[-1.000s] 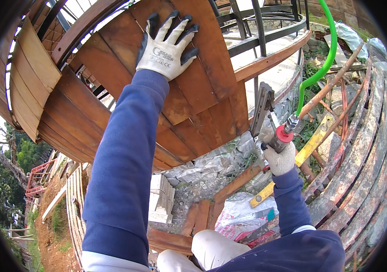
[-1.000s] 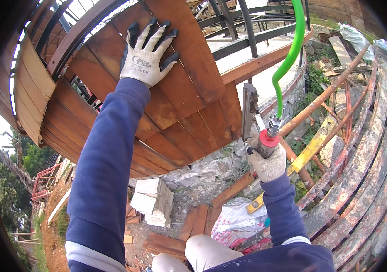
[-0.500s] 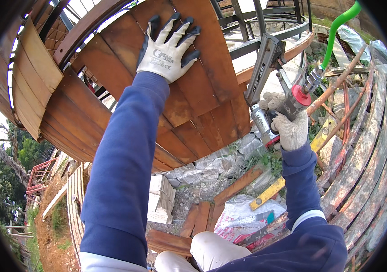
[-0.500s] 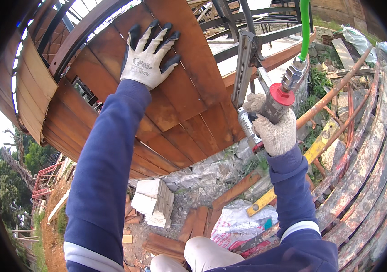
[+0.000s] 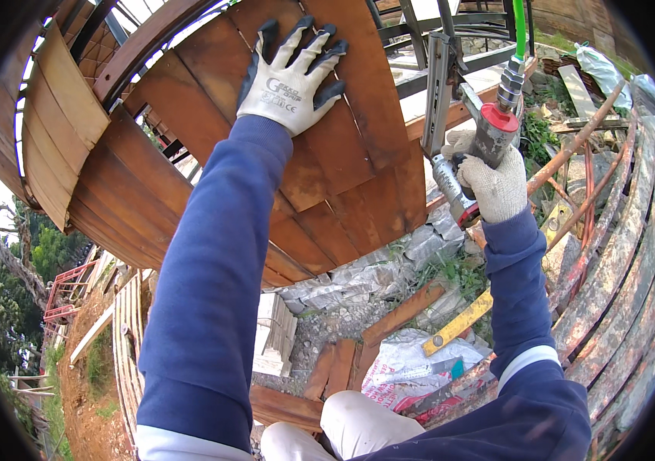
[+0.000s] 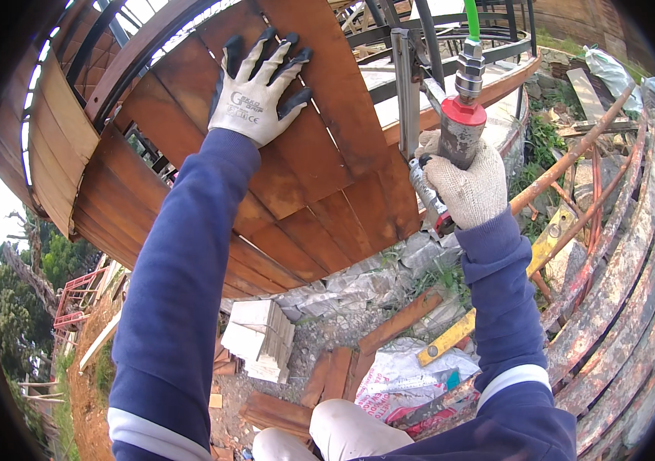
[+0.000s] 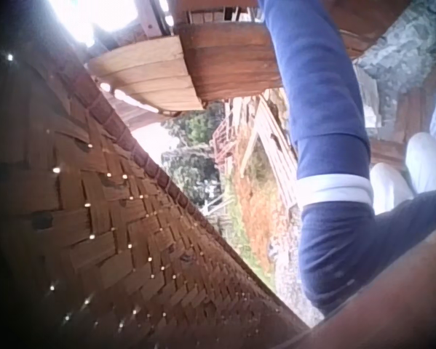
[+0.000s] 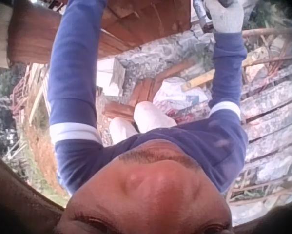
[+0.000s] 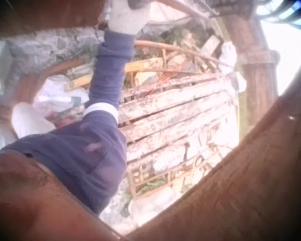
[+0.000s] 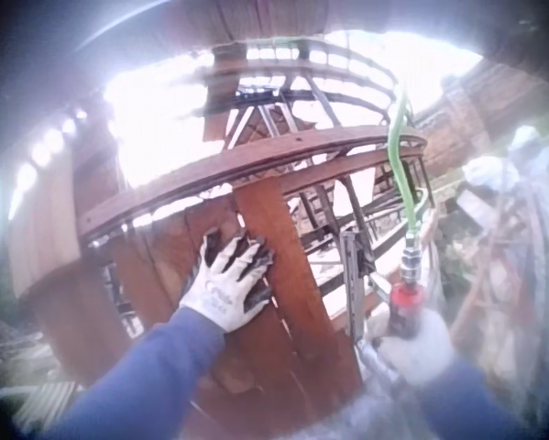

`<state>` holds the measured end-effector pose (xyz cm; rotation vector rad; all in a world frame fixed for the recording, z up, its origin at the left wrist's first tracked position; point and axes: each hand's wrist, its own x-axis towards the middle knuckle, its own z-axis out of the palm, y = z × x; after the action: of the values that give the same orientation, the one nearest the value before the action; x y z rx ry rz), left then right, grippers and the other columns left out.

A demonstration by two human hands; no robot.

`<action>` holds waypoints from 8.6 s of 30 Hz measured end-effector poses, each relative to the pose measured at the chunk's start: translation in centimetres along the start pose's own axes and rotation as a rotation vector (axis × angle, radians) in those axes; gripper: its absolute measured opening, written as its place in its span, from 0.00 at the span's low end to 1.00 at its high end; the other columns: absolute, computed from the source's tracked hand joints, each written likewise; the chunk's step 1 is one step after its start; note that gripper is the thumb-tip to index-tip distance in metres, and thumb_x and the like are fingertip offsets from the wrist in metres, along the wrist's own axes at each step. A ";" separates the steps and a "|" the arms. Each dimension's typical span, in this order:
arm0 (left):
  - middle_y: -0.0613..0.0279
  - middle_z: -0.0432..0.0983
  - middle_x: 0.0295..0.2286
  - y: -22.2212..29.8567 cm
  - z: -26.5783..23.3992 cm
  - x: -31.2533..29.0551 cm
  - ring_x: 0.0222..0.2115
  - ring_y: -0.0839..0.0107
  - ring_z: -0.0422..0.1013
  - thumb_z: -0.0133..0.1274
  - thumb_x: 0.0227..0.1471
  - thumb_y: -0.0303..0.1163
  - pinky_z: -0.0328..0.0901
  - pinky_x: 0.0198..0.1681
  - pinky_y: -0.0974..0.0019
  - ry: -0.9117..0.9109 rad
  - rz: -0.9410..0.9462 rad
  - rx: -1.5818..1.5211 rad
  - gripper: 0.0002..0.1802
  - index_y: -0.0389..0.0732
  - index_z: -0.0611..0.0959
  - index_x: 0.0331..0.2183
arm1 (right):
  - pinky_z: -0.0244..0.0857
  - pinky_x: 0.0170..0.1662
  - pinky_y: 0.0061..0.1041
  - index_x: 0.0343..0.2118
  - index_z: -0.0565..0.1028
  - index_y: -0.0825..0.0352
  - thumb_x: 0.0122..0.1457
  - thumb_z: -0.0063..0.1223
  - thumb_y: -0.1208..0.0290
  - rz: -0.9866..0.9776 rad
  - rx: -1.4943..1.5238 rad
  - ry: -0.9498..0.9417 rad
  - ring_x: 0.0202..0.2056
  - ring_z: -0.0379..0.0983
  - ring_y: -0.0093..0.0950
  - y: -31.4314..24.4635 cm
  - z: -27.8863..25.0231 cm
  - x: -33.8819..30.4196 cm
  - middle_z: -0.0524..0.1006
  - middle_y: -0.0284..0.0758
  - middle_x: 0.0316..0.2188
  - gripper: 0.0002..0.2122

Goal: The person installs wooden siding panels onto a structure, using a pneumatic nail gun to secure them and a level to check the alignment.

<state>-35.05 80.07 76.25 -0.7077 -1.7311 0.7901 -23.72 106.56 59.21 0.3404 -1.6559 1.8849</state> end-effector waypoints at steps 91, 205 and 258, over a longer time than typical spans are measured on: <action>0.49 0.57 0.66 4.7 -6.3 -11.3 0.68 0.54 0.52 0.60 0.54 0.44 0.45 0.73 0.50 -0.232 -0.151 -0.970 0.34 0.48 0.74 0.61 | 0.73 0.47 0.37 0.47 0.77 0.69 0.45 0.59 0.78 -1.137 -1.070 -0.469 0.40 0.79 0.46 -24.8 10.0 12.3 0.80 0.46 0.39 0.22; 0.71 0.50 0.70 4.7 -0.2 3.0 0.71 0.65 0.46 0.49 0.60 0.57 0.27 0.70 0.26 -0.046 0.245 -0.084 0.39 0.61 0.61 0.69 | 0.61 0.60 0.20 0.71 0.60 0.63 0.54 0.42 0.88 -0.012 0.103 -0.167 0.59 0.67 0.24 13.9 0.8 4.8 0.70 0.40 0.63 0.37; 0.75 0.51 0.70 5.2 -0.6 3.0 0.71 0.66 0.46 0.46 0.62 0.57 0.27 0.68 0.23 -0.100 0.221 -0.043 0.36 0.63 0.62 0.68 | 0.61 0.62 0.22 0.71 0.59 0.60 0.58 0.45 0.87 -0.042 -0.014 -0.268 0.60 0.67 0.23 13.6 -0.4 5.5 0.70 0.39 0.64 0.36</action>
<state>-34.86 85.67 73.99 -0.9138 -1.7836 0.9556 -35.97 107.81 51.21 0.6412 -1.8171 1.8600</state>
